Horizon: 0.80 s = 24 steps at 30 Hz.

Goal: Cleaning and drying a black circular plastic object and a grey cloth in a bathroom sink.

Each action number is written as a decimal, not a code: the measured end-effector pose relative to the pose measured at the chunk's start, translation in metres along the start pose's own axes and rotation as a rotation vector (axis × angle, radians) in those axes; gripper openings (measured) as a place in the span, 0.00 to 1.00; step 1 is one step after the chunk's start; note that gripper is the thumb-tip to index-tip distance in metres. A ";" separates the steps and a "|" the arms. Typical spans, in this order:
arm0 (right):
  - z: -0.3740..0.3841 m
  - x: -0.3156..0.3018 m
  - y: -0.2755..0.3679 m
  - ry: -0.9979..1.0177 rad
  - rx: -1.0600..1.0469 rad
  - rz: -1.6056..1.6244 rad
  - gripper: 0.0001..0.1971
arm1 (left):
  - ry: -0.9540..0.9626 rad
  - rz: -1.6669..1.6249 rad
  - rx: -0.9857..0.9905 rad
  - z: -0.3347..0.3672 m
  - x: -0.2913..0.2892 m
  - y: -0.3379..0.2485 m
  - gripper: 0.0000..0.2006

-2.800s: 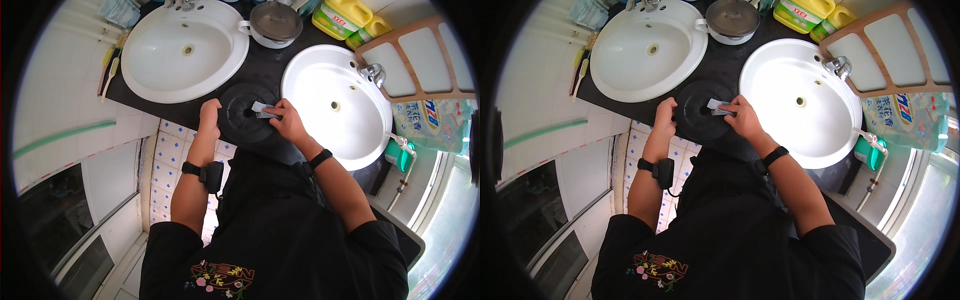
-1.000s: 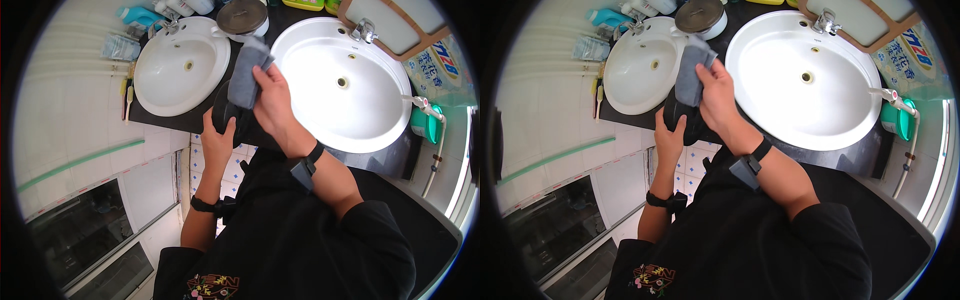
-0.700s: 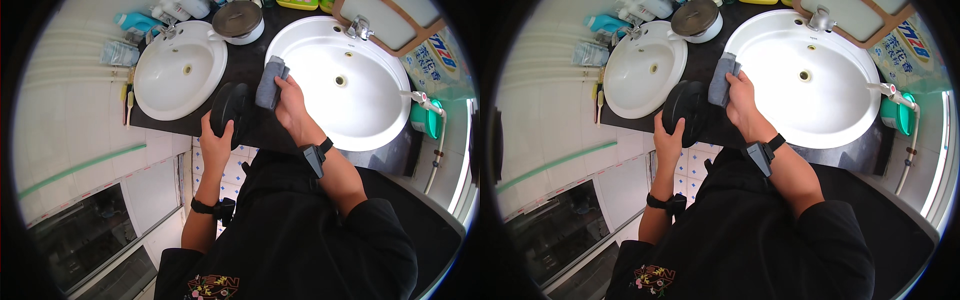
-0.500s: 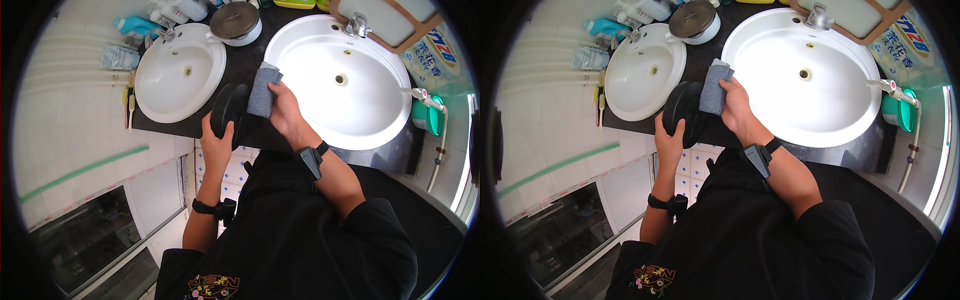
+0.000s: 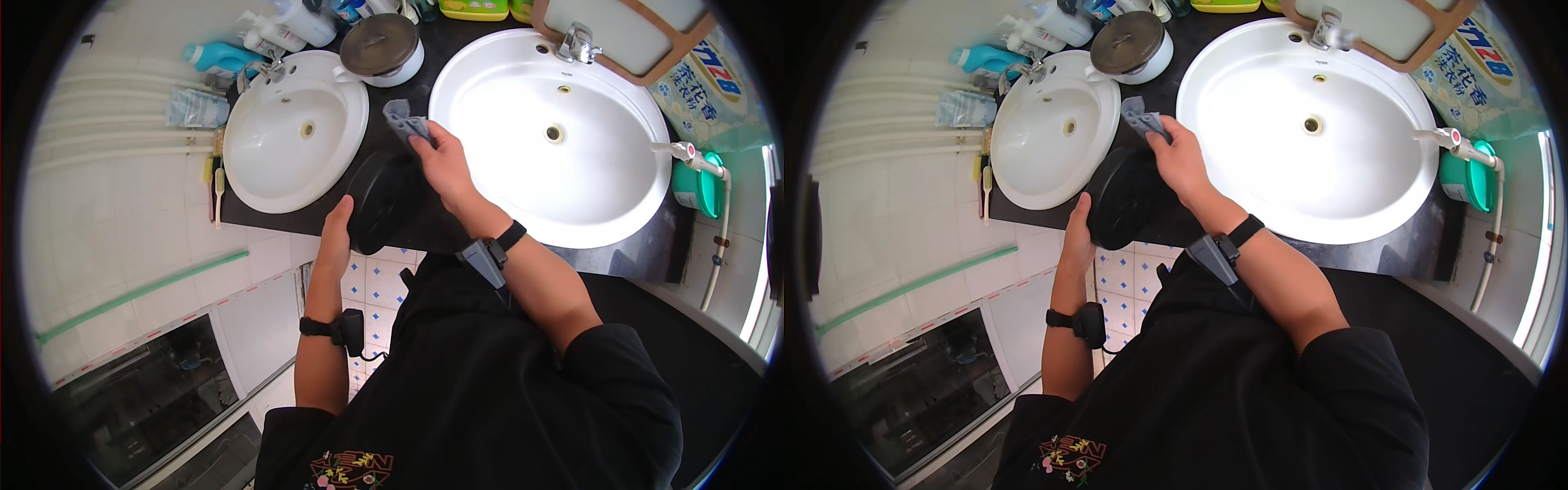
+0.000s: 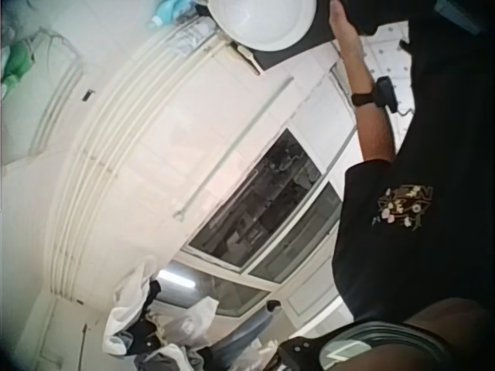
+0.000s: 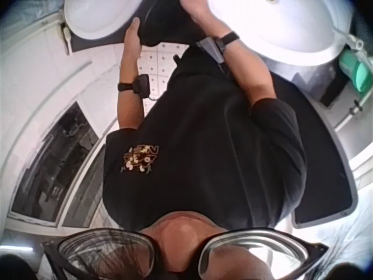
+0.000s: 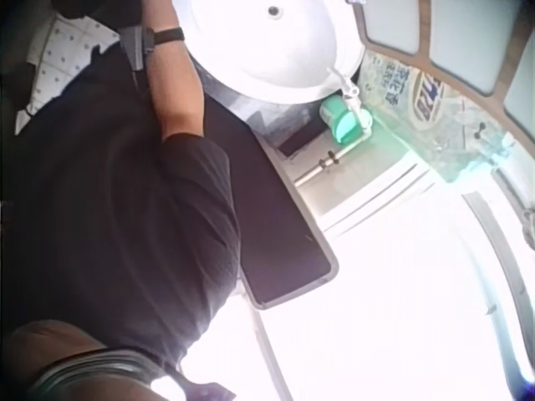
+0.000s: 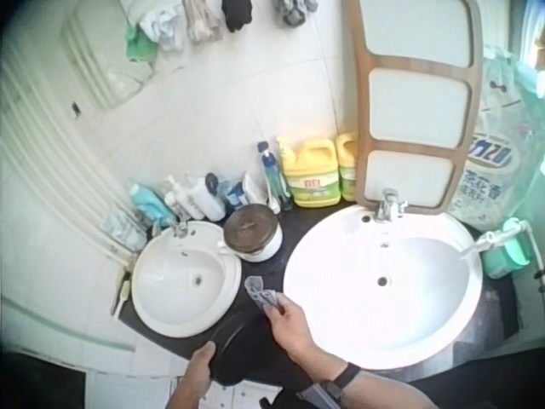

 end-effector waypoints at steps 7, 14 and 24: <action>-0.042 0.047 0.010 0.192 -0.810 -0.501 0.15 | -0.118 0.107 0.114 0.010 -0.010 0.026 0.38; -0.013 0.041 0.002 0.258 -0.875 -0.455 0.18 | -0.057 0.001 0.079 -0.001 -0.008 0.028 0.45; -0.041 0.026 0.008 0.399 -1.255 -0.697 0.15 | -0.068 -0.337 -0.127 -0.004 0.018 -0.005 0.49</action>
Point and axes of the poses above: each hand's wrist, its own z-axis towards the middle knuckle, its own x-axis out of the palm, y = z × x, the point moved 1 cm from there along z, towards the middle knuckle, and after that the axes turned 10 degrees about x, right-handed, at the moved point
